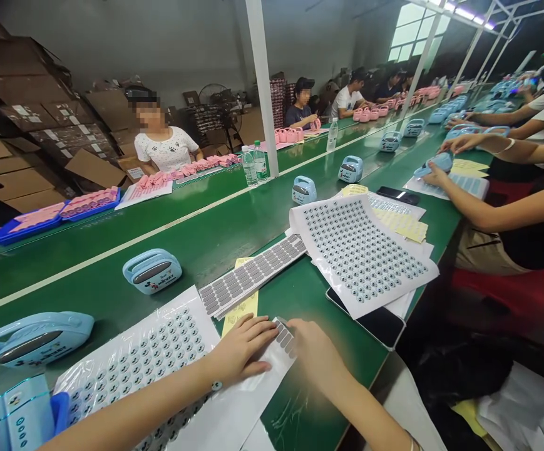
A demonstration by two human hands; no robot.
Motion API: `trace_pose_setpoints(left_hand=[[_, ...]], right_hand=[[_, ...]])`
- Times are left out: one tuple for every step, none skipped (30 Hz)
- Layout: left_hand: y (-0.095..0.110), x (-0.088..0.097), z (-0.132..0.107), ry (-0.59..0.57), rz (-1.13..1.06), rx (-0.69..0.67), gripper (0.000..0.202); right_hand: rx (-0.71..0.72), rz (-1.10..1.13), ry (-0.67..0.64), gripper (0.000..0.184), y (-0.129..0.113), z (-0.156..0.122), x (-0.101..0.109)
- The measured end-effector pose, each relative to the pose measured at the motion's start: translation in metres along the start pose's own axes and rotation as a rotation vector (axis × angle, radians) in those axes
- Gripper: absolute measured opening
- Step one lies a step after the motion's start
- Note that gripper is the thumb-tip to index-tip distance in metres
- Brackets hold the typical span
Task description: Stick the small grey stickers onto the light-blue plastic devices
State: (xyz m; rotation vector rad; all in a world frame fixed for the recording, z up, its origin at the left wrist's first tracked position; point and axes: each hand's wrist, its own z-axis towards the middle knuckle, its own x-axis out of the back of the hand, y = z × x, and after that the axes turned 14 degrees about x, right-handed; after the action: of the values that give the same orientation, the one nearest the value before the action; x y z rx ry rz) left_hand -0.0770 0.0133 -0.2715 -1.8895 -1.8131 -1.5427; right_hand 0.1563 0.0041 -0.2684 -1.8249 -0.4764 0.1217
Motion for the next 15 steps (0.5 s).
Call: trace_pose_setpoints(left_hand=[[0.001, 0.001, 0.001, -0.006, 0.004, 0.001, 0.064], [0.001, 0.001, 0.001, -0.008, 0.011, 0.002, 0.064], [0.001, 0.001, 0.001, -0.005, 0.025, 0.002, 0.064], [0.001, 0.000, 0.000, 0.004, 0.045, -0.004, 0.064], [0.000, -0.001, -0.002, 0.024, 0.071, -0.021, 0.065], [0.000, -0.002, -0.005, 0.064, 0.099, -0.045, 0.066], [-0.001, -0.002, -0.008, 0.126, 0.129, -0.077, 0.067], [-0.002, -0.001, -0.012, 0.203, 0.166, -0.120, 0.066], [-0.003, 0.003, -0.014, 0.290, 0.208, -0.172, 0.064], [-0.004, 0.008, -0.014, 0.375, 0.254, -0.227, 0.062], [-0.004, 0.018, -0.011, 0.461, 0.302, -0.273, 0.058], [-0.004, 0.030, -0.004, 0.541, 0.348, -0.307, 0.055], [-0.004, 0.045, 0.009, 0.614, 0.384, -0.320, 0.052], [-0.004, 0.063, 0.027, 0.686, 0.405, -0.312, 0.049], [-0.004, 0.083, 0.050, 0.754, 0.414, -0.282, 0.047]], right_hand=[[-0.018, 0.044, -0.011, 0.036, 0.001, 0.002, 0.002], [-0.037, 0.094, -0.018, 0.035, 0.002, 0.002, 0.004], [-0.053, 0.150, -0.018, 0.033, 0.004, 0.002, 0.006], [-0.063, 0.212, -0.012, 0.030, 0.006, 0.001, 0.007], [-0.067, 0.279, 0.003, 0.028, 0.010, 0.000, 0.009], [-0.065, 0.346, 0.026, 0.028, 0.014, -0.002, 0.010], [-0.059, 0.414, 0.054, 0.030, 0.018, -0.004, 0.011], [-0.052, 0.479, 0.084, 0.036, 0.024, -0.006, 0.011], [-0.044, 0.543, 0.115, 0.044, 0.030, -0.008, 0.011], [-0.037, 0.602, 0.143, 0.053, 0.037, -0.008, 0.010], [-0.032, 0.658, 0.168, 0.060, 0.044, -0.008, 0.007], [-0.027, 0.709, 0.189, 0.063, 0.050, -0.007, 0.005], [-0.026, 0.754, 0.202, 0.064, 0.055, -0.006, 0.002], [-0.027, 0.792, 0.209, 0.063, 0.060, -0.003, -0.001], [-0.030, 0.821, 0.205, 0.062, 0.063, -0.001, -0.003]])
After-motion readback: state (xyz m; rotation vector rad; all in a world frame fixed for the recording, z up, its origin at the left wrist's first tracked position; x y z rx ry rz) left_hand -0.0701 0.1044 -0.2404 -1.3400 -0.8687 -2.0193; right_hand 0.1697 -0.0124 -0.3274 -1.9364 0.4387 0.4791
